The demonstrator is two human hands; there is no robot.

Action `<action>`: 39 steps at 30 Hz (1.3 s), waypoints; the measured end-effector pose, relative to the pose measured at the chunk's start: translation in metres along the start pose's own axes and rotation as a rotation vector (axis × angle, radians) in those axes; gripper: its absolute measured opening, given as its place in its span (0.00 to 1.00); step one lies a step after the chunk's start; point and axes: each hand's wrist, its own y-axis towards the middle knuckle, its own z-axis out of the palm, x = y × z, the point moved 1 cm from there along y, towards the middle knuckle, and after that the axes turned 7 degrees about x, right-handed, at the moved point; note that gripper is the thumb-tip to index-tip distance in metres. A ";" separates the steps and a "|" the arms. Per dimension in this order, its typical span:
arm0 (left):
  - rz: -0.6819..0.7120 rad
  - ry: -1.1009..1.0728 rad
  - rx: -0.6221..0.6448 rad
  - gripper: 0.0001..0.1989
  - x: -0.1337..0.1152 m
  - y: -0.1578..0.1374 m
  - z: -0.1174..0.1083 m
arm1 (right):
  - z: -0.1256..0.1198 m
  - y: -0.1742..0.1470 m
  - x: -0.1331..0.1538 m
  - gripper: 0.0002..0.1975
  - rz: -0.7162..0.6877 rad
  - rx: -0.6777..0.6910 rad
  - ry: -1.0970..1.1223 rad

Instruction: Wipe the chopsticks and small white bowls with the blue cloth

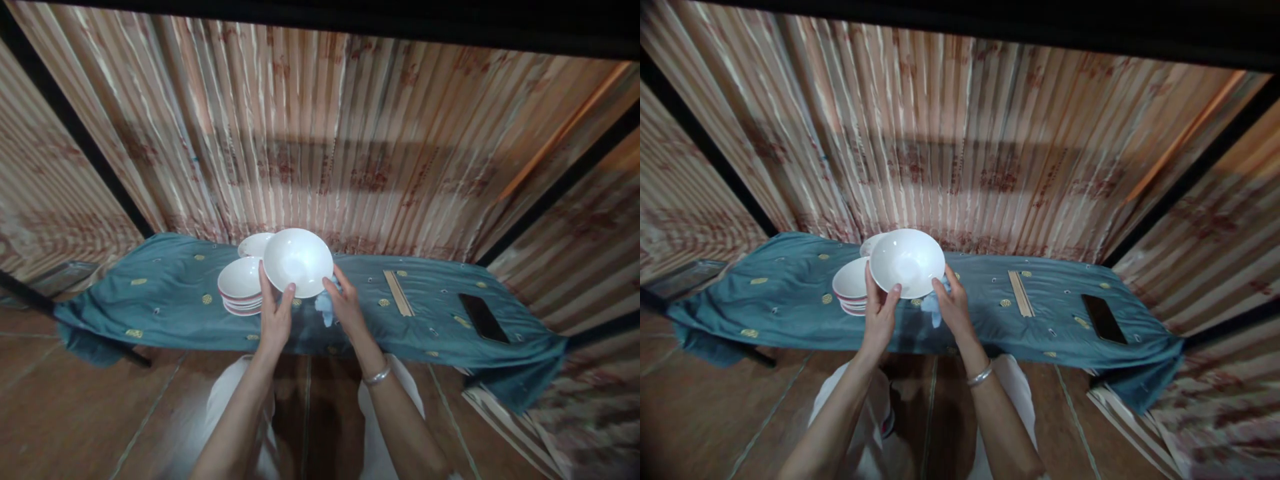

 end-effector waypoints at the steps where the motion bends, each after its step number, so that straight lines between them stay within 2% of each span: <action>1: -0.021 -0.057 0.026 0.42 0.004 -0.001 0.010 | -0.010 -0.002 -0.004 0.24 0.001 -0.022 -0.007; 3: -0.108 -0.189 0.073 0.44 0.014 -0.002 0.028 | -0.029 -0.005 -0.016 0.24 0.009 -0.059 -0.012; 7: -0.399 -0.386 0.153 0.46 0.041 0.000 0.056 | -0.056 -0.003 -0.050 0.25 0.062 -0.109 -0.040; 12: -0.626 -0.492 0.177 0.45 0.084 0.003 0.073 | -0.084 -0.002 -0.096 0.20 0.122 -0.036 -0.150; 14: -0.687 -0.466 0.189 0.44 0.101 0.002 0.075 | -0.097 -0.005 -0.110 0.19 0.168 -0.037 -0.200; 17: -0.733 -0.372 0.222 0.43 0.121 0.000 0.076 | -0.117 -0.007 -0.123 0.22 0.238 -0.177 -0.227; 19: -0.726 -0.337 0.257 0.43 0.129 -0.002 0.076 | -0.124 -0.003 -0.124 0.26 0.230 -0.272 -0.216; 21: -0.709 -0.316 0.290 0.41 0.132 -0.003 0.077 | -0.124 0.004 -0.120 0.29 0.171 -0.283 -0.222; 26: -0.708 -0.289 0.337 0.39 0.132 0.000 0.078 | -0.104 0.025 -0.106 0.31 0.059 -0.005 -0.486; 29: -0.706 -0.258 0.342 0.38 0.133 0.002 0.076 | -0.100 0.024 -0.105 0.29 0.012 0.007 -0.630; 31: -0.683 -0.239 0.340 0.38 0.137 0.003 0.074 | -0.103 0.019 -0.105 0.26 -0.004 -0.019 -0.670; 33: -0.657 -0.230 0.336 0.37 0.141 0.003 0.072 | -0.103 0.015 -0.103 0.21 -0.039 0.012 -0.710; 36: -0.610 -0.227 0.329 0.36 0.149 0.004 0.070 | -0.095 0.015 -0.098 0.15 -0.117 0.208 -0.808; 39: -0.593 -0.228 0.341 0.35 0.152 0.005 0.069 | -0.079 0.024 -0.097 0.12 -0.134 0.429 -0.978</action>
